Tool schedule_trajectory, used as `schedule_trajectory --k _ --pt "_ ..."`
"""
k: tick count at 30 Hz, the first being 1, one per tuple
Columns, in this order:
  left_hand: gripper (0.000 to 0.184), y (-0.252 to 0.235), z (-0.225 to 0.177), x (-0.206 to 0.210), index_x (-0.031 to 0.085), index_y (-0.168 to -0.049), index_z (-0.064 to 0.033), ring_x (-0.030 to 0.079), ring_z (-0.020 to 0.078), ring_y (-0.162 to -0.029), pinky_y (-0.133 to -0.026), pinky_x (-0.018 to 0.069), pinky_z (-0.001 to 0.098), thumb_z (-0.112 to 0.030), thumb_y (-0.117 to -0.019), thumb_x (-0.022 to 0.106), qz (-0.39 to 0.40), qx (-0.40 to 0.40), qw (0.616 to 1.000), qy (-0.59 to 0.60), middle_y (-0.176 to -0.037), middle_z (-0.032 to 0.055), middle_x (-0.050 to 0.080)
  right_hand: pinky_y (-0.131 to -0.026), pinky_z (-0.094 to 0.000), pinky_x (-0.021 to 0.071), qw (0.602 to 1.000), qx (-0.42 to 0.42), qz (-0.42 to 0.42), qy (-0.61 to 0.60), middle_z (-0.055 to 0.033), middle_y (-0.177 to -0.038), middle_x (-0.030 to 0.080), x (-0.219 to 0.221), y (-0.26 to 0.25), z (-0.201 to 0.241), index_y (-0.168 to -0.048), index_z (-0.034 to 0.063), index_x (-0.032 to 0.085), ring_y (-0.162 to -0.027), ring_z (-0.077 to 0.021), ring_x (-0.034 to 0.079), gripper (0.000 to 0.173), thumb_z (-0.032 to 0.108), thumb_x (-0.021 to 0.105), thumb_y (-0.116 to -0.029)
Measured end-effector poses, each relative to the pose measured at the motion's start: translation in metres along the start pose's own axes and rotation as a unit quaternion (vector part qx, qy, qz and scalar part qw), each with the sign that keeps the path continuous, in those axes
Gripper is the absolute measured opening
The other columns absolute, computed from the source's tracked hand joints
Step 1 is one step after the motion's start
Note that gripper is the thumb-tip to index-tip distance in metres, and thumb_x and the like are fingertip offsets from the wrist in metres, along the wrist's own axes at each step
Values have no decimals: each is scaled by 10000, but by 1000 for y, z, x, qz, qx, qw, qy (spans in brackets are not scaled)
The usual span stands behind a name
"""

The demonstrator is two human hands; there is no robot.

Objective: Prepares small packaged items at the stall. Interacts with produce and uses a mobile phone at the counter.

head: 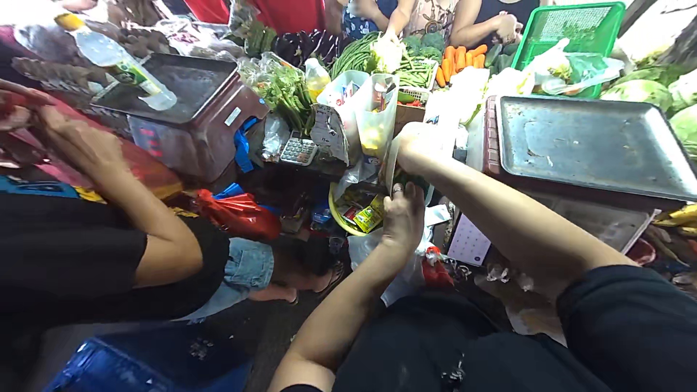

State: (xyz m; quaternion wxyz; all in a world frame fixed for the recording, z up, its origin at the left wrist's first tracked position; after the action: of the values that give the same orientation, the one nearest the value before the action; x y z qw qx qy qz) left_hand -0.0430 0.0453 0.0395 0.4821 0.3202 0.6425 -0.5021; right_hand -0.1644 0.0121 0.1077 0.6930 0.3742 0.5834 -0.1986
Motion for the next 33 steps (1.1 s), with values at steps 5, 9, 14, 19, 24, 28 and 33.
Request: schedule_trajectory --k 5,9,14,19,24,28,33 --pt "272 5 -1 6 773 -1113 -95 728 280 -897 -632 556 392 -13 -897 629 -67 16 998 1 -1061 93 752 -1109 -624 396 997 18 46 -63 -353 -1551 359 35 -36 -6 -1535 -126 275 -1432 -499 395 750 205 654 -979" --pt "281 6 4 5 753 -1142 -100 714 275 -985 -673 555 393 -15 -927 593 -28 18 999 13 -1104 82 740 -1136 -605 365 991 70 89 -68 -321 -1612 279 23 -33 0 -1517 -137 326 -1474 -465 340 764 234 693 -959" --pt "199 4 16 8 760 -1096 -106 713 274 -1005 -697 571 401 -122 -916 678 -43 28 998 48 -1098 72 741 -1151 -628 337 992 74 88 -57 -328 -1603 301 18 -32 8 -1489 -110 414 -1490 -471 315 664 282 635 -1001" --pt "182 -2 22 4 766 -1090 -102 710 314 -1023 -744 589 428 -167 -948 670 -39 38 993 103 -1098 103 742 -1152 -669 289 992 25 124 -14 -288 -1517 471 18 -38 11 -1437 -56 519 -1457 -456 384 548 302 592 -1030" --pt "159 -22 26 0 770 -1043 -95 681 323 -1068 -797 580 451 -177 -955 667 0 69 989 130 -1073 106 736 -1061 -651 412 984 -50 157 69 -308 -1366 582 12 -51 3 -1311 -104 593 -1308 -462 543 463 211 670 -981" --pt "186 -48 38 -6 773 -999 -78 654 346 -1104 -848 573 503 -235 -970 679 52 94 983 152 -1082 123 726 -956 -656 447 982 -52 159 83 -318 -1208 632 -11 -52 -9 -1156 -126 645 -1178 -460 599 300 127 603 -1000" --pt "174 -76 51 -25 765 -989 -66 635 375 -1144 -913 553 535 -227 -923 753 59 109 977 172 -1109 137 720 -946 -691 451 994 -88 38 59 -299 -1218 636 -54 -48 -23 -1247 -63 615 -1197 -482 593 326 77 638 -954"
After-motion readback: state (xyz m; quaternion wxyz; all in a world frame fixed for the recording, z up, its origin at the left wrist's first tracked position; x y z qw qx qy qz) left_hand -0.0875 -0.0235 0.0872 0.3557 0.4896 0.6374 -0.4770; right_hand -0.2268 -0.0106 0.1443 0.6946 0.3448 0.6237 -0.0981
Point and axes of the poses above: each hand's wrist, its own y-axis away from the middle knuckle, its own x-axis out of the palm, z = x × y, the point moved 3 cm from there along -y, towards the middle knuckle
